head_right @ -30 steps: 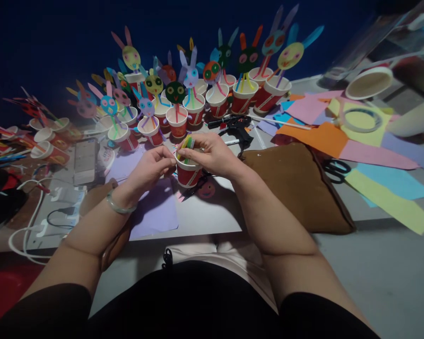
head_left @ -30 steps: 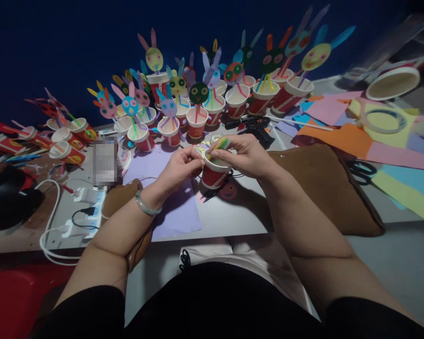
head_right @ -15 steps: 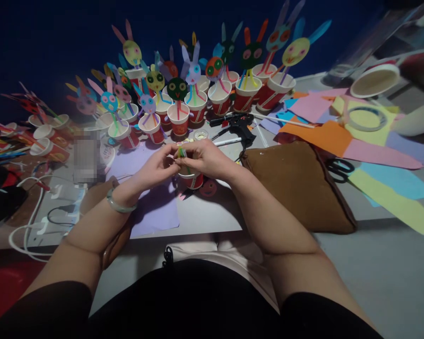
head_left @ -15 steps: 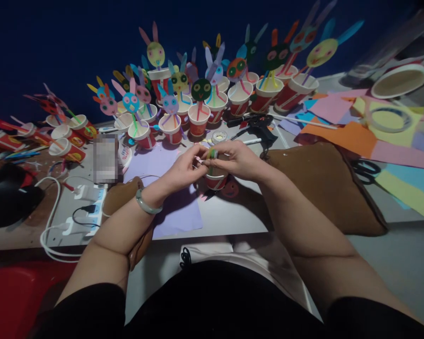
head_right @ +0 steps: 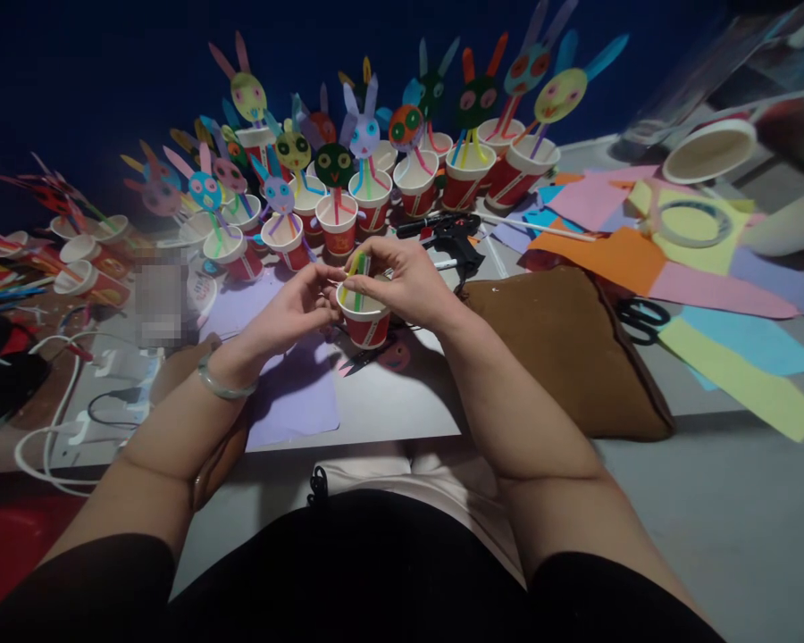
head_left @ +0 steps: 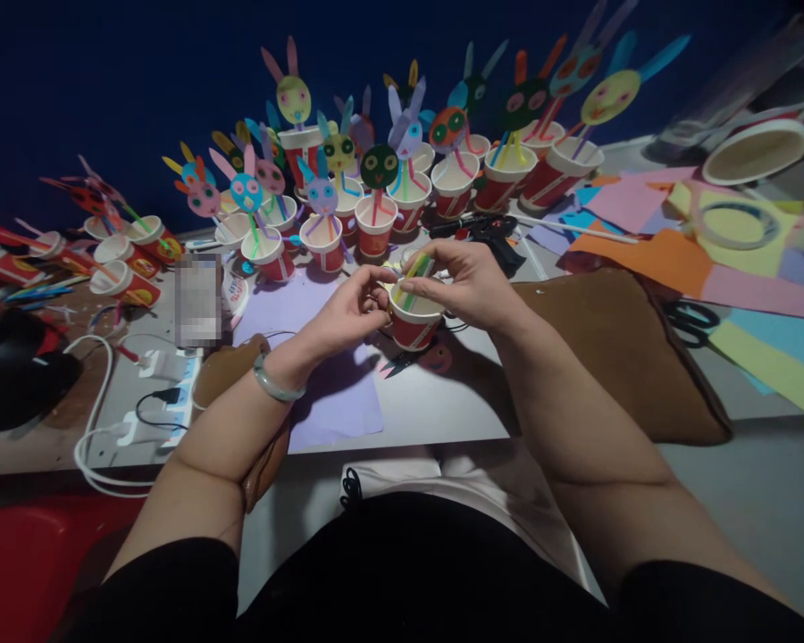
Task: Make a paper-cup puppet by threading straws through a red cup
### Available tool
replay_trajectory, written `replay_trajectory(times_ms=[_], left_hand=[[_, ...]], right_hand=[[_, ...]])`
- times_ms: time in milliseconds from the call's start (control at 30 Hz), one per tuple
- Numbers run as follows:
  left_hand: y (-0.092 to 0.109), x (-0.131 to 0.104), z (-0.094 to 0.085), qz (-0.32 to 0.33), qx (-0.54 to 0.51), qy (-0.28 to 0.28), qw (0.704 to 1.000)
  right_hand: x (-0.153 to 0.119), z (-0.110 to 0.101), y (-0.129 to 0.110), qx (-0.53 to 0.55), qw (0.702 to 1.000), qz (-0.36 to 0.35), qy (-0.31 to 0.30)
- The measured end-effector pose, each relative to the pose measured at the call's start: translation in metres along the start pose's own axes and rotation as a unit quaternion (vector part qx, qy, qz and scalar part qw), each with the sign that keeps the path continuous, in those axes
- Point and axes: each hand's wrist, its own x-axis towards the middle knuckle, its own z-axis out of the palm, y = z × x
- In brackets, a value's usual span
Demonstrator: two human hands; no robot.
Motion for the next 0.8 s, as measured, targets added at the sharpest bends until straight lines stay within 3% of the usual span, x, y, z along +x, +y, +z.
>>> replay_trajectory(times_ms=[167,367,533,700,800], left_hand=[[-0.014,0.001,0.001,0.081,0.024,-0.007,0.996],[-0.021,-0.001,0.000,0.157,0.140,-0.008,0.978],[-0.011,-0.007,0.005,0.140,0.225,-0.010,0.964],[-0.001,-0.011,0.004,0.132,0.349,-0.015,0.927],[-0.002,-0.011,0.003,0.128,0.354,-0.005,0.926]], right_hand=[[-0.001,-0.001,-0.001,-0.005,1.000,0.005,-0.013],[-0.002,0.001,-0.003,0.022,1.000,0.006,-0.021],[-0.002,0.003,-0.004,0.020,0.999,0.014,-0.032],[-0.001,0.006,-0.004,-0.007,1.000,0.011,-0.028],[-0.001,0.006,-0.005,0.016,1.000,0.008,-0.015]])
